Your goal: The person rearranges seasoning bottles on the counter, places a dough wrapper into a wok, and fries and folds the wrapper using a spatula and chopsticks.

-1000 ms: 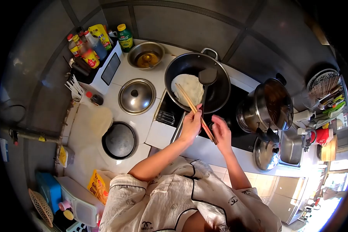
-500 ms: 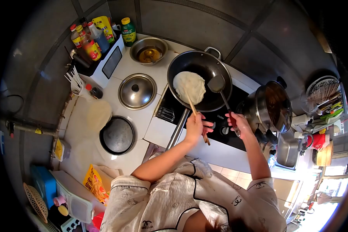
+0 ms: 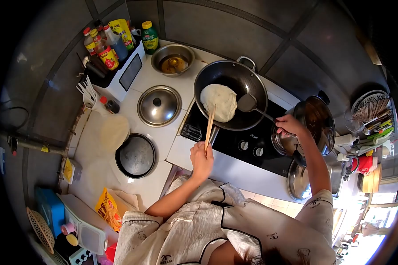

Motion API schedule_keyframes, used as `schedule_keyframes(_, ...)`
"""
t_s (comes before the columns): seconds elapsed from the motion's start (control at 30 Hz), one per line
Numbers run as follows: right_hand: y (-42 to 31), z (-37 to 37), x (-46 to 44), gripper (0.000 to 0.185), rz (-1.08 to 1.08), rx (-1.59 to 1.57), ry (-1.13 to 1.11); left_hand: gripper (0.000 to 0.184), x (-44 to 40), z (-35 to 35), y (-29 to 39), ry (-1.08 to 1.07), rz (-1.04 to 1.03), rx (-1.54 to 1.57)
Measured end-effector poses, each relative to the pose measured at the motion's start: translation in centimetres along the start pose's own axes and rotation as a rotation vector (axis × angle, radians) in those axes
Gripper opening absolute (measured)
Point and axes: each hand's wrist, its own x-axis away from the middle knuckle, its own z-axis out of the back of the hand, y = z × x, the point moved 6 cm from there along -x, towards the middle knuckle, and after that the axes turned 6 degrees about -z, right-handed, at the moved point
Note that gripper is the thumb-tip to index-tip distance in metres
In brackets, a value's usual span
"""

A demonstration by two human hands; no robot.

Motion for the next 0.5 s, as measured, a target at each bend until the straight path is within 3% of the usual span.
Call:
schedule_keyframes(0.07, -0.5, 0.4, -0.5, 0.031, 0.015, 0.021, 0.002, 0.028, 1.1, -1.0, -1.4, -0.131, 0.228, 0.002)
schedule_keyframes(0.3, -1.0, 2.8, 0.3, 0.026, 0.008, 0.099, -0.048, 0.034, 0.7, -0.7, -2.5, -0.078, 0.186, -0.161)
schedule_keyframes(0.5, -0.3, 4.2, 1.2, 0.024, -0.054, 0.108, -0.069, 0.036, -2.3, 1.3, -6.0, -0.179, 0.198, -0.196)
